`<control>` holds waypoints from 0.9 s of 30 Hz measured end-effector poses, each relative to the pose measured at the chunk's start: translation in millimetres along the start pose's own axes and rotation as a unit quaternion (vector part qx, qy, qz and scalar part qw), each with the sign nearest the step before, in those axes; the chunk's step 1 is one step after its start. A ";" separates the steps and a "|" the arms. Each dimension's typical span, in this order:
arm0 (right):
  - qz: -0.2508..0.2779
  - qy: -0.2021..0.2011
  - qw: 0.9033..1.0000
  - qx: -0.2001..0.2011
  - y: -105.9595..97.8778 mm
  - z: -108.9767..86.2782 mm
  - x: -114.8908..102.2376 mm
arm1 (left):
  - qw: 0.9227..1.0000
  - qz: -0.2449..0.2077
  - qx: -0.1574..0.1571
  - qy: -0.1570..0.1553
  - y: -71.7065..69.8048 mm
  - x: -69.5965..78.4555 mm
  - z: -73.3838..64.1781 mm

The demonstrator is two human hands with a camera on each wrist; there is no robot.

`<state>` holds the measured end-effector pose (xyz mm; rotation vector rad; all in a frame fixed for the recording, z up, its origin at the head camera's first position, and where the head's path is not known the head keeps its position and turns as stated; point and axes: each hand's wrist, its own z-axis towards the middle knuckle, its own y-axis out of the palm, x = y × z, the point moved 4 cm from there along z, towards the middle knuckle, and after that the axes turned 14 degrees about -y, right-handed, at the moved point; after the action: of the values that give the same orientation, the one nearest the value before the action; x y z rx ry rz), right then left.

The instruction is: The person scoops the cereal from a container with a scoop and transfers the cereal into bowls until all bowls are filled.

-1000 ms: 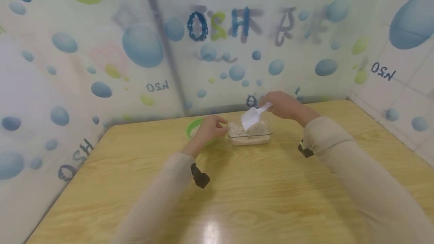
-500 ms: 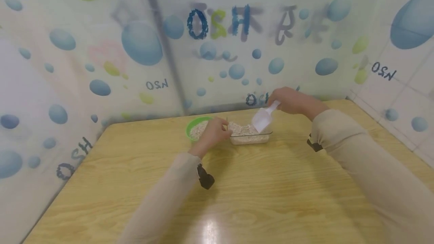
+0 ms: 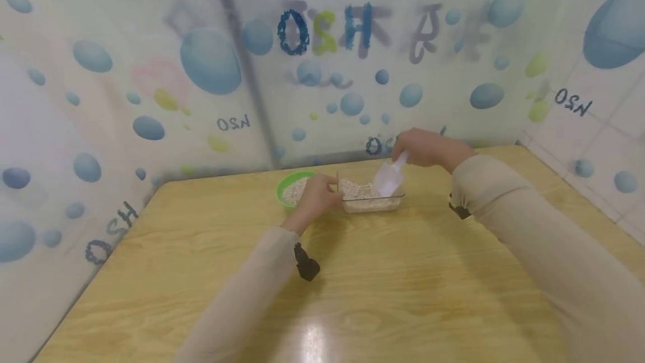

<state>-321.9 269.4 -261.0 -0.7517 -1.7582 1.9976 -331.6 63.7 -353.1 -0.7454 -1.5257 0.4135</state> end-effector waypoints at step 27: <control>0.096 0.038 0.995 0.003 48.1 10.2 1.1 | 1.000 0.003 -0.011 -0.011 1.0 4.8 -0.4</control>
<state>-325.7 254.9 -307.8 -1.0163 -1.6923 2.0645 -330.9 67.6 -350.2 -0.7647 -1.5506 0.4110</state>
